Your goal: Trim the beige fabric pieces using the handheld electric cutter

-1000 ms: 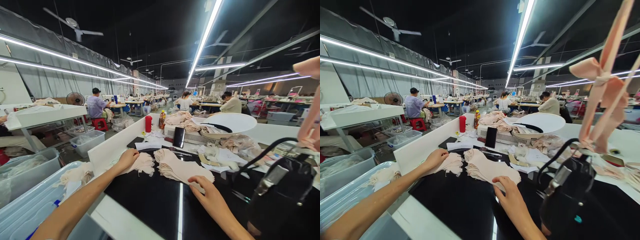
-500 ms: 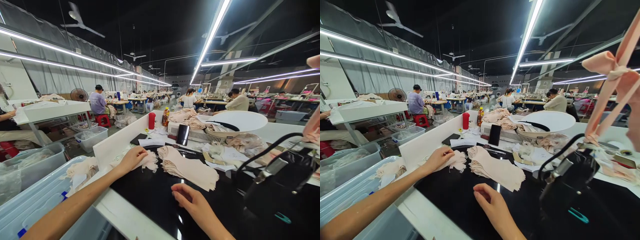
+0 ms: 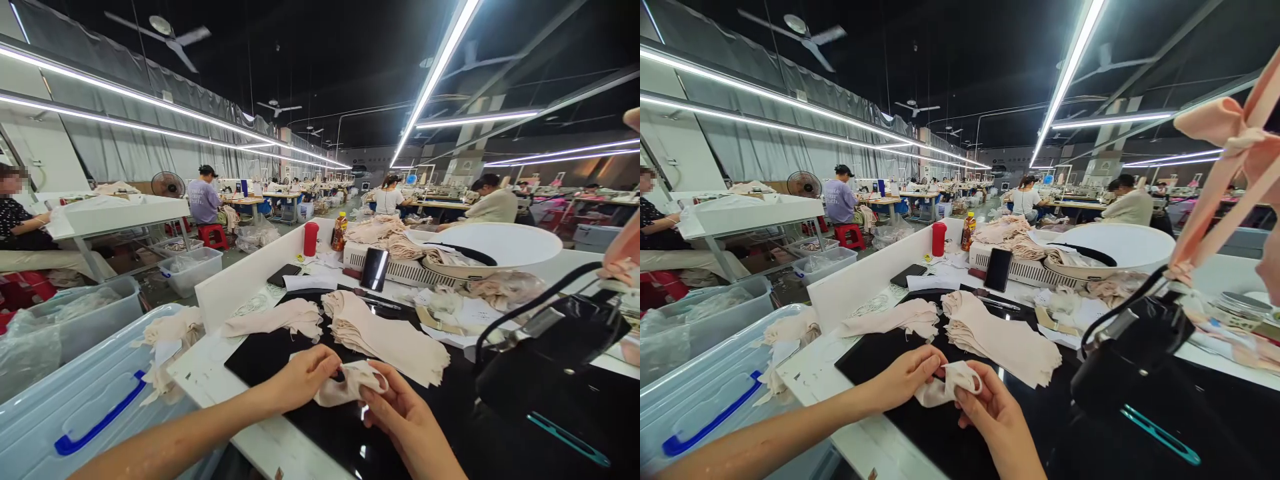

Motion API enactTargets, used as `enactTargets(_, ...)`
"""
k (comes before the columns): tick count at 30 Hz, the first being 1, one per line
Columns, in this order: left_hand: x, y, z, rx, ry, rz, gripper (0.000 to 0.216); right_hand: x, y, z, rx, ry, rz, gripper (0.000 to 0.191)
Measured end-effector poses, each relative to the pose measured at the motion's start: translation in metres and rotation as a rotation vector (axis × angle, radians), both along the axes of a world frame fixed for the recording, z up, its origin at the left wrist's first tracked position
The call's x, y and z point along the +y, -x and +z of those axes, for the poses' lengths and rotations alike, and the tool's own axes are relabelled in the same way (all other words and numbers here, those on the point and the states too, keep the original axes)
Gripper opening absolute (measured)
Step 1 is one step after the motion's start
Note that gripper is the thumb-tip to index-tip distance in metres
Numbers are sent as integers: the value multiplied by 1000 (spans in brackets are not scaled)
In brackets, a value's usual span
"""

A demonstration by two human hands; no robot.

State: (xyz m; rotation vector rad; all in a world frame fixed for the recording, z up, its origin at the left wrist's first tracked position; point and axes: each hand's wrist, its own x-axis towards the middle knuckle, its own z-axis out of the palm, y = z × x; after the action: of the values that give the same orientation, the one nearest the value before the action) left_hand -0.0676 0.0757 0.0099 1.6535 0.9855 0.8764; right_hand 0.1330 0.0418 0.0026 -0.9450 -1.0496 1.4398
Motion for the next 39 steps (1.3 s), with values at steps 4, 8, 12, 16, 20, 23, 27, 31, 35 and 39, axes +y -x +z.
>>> enactTargets(4, -7, -7, 0, -93, 252, -143, 66, -7, -6, 1, -17, -13, -19, 63)
enactTargets(8, -12, -14, 6, -268, 510, -127, 66, -11, -13, -3, 12, -3, -18, 69)
enactTargets(12, -13, -14, 11, -386, 713, -171, 70, -17, -19, -5, 56, -18, -78, 72)
enactTargets(16, -13, -15, 9, -397, 968, -262, 66, -24, -23, -1, 47, -3, -27, 72)
enactTargets(20, -17, -19, 6, -381, 1011, -202, 59, -28, -28, 4, 12, 36, 11, 73)
enactTargets(23, -21, -21, 7, -421, 857, -118, 55, -31, -32, 6, 26, 43, 6, 75)
enactTargets(27, -21, -20, 10, -407, 617, -25, 66, -36, -36, -1, -11, 32, -9, 78)
enactTargets(31, -20, -18, 16, -222, 367, 32, 67, -39, -49, -20, -135, 28, -145, 81)
enactTargets(35, -24, -20, 30, -94, 300, 0, 62, -37, -65, -22, -294, -59, -420, 75)
enactTargets(39, -31, -25, 39, -52, 254, -111, 55, -39, -66, 0, -459, -190, -293, 77)
